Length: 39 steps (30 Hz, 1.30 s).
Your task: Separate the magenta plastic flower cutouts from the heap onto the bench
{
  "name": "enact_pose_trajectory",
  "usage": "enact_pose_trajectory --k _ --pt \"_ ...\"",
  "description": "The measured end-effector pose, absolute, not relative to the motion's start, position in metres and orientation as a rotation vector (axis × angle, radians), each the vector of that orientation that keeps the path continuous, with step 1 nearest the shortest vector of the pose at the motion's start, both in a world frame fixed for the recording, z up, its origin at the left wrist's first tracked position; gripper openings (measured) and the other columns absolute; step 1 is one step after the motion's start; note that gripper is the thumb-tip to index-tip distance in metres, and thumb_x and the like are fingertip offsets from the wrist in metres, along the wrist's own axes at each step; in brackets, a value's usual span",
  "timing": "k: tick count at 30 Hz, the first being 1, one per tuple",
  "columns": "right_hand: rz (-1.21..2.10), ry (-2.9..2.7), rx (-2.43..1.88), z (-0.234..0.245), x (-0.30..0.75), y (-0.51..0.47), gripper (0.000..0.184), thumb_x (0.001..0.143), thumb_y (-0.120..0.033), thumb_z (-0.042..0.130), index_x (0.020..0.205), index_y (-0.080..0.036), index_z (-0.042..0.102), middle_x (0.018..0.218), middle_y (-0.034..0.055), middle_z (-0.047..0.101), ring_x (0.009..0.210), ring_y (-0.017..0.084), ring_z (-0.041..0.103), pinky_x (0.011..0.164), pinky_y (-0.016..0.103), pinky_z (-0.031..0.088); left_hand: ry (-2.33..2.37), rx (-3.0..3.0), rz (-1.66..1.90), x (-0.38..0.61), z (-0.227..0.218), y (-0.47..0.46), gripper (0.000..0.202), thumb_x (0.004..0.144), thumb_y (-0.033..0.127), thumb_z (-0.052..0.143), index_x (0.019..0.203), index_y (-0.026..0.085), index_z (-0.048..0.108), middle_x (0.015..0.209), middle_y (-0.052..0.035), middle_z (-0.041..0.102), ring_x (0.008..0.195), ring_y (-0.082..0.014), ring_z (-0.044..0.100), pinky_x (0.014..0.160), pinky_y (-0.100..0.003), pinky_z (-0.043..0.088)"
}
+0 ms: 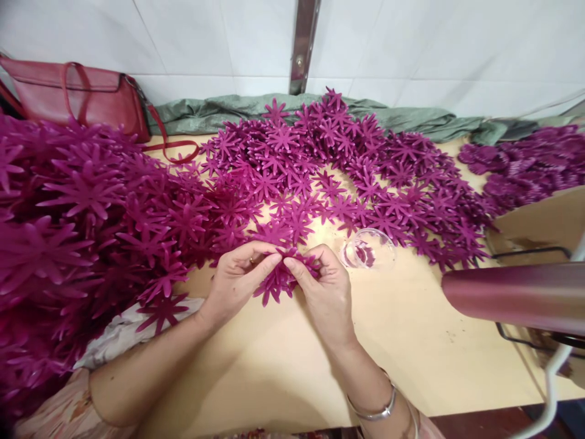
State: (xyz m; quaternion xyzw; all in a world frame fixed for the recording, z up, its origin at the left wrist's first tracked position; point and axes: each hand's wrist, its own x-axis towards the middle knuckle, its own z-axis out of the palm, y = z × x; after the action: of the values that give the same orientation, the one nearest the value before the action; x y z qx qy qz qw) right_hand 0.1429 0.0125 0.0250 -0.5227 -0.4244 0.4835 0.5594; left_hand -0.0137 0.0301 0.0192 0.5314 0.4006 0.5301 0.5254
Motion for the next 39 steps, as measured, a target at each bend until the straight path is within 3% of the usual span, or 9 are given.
enact_pose_trajectory --k 7,10,13,16,21,25,31,35,39 --pt "0.995 -1.101 -1.289 0.024 0.146 0.013 0.032 0.093 -0.047 0.075 0.076 -0.024 0.059 0.064 -0.0041 0.059 0.057 0.013 0.051 0.058 0.028 0.044 1.108 1.003 1.597 -0.015 0.023 0.038 0.021 0.089 0.039 0.079 0.09 0.019 0.072 0.075 0.0026 0.065 0.067 -0.0092 0.056 0.065 -0.019 0.047" --pt "0.759 -1.355 -1.317 0.026 0.147 0.013 0.026 0.092 -0.046 0.075 0.081 -0.024 0.067 0.092 0.004 0.068 0.092 0.022 0.064 0.087 0.038 0.05 1.098 1.012 1.583 -0.015 0.025 0.038 0.02 0.09 0.037 0.079 0.09 0.019 0.072 0.075 0.0025 0.064 0.067 -0.0093 0.056 0.065 -0.019 0.047" --pt "0.56 -1.424 -1.308 0.027 0.147 0.012 0.025 0.089 -0.045 0.078 0.101 -0.025 0.069 0.116 0.0084 0.066 0.118 0.028 0.059 0.106 0.047 0.043 1.074 1.096 1.488 -0.014 0.024 0.033 0.015 0.091 0.033 0.077 0.091 0.019 0.074 0.077 0.0017 0.067 0.069 -0.0098 0.058 0.067 -0.02 0.048" --pt "0.649 -1.365 -1.307 0.024 0.146 0.012 0.039 0.089 -0.041 0.079 0.122 -0.027 0.065 0.125 0.0082 0.064 0.114 0.026 0.061 0.1 0.044 0.047 1.055 1.237 1.358 -0.014 0.02 0.03 0.014 0.092 0.034 0.076 0.093 0.02 0.076 0.083 -0.0007 0.072 0.073 -0.0114 0.062 0.069 -0.021 0.049" --pt "0.731 -1.38 -1.237 0.025 0.146 0.012 0.008 0.092 -0.032 0.076 0.094 -0.026 0.072 0.1 0.0043 0.068 0.104 0.024 0.063 0.096 0.04 0.05 1.063 1.316 1.28 -0.016 0.015 0.029 0.019 0.09 0.039 0.079 0.088 0.02 0.078 0.083 -0.0029 0.075 0.076 -0.0148 0.066 0.067 -0.023 0.051" --pt "0.784 -1.344 -1.282 0.029 0.145 0.011 0.015 0.099 -0.036 0.067 0.089 -0.025 0.071 0.091 0.0029 0.068 0.088 0.02 0.062 0.085 0.035 0.05 1.047 1.276 1.24 -0.015 0.016 0.029 0.021 0.089 0.04 0.08 0.087 0.02 0.078 0.079 -0.0018 0.074 0.07 -0.0132 0.064 0.064 -0.023 0.05" --pt "0.745 -1.326 -1.308 0.034 0.142 0.008 0.024 0.103 -0.04 0.06 0.09 -0.024 0.072 0.092 0.0039 0.069 0.087 0.021 0.062 0.083 0.034 0.05 1.063 1.235 1.354 -0.015 0.021 0.029 0.018 0.091 0.037 0.079 0.088 0.02 0.078 0.083 -0.0021 0.075 0.074 -0.0132 0.065 0.07 -0.023 0.05" --pt "0.648 -1.232 -1.35 0.034 0.144 0.01 0.024 0.105 -0.04 0.057 0.091 -0.024 0.068 0.088 0.0018 0.066 0.084 0.019 0.06 0.081 0.032 0.049 1.107 1.114 1.568 -0.016 0.025 0.034 0.019 0.089 0.037 0.08 0.083 0.019 0.075 0.074 0.0017 0.069 0.067 -0.0099 0.058 0.065 -0.02 0.048" --pt "0.625 -1.394 -1.33 0.028 0.146 0.012 0.011 0.099 -0.033 0.065 0.092 -0.025 0.069 0.1 0.0049 0.066 0.099 0.023 0.062 0.09 0.038 0.05 1.098 1.002 1.619 -0.016 0.026 0.038 0.025 0.087 0.043 0.081 0.084 0.019 0.075 0.077 0.001 0.07 0.071 -0.0107 0.06 0.068 -0.02 0.05"
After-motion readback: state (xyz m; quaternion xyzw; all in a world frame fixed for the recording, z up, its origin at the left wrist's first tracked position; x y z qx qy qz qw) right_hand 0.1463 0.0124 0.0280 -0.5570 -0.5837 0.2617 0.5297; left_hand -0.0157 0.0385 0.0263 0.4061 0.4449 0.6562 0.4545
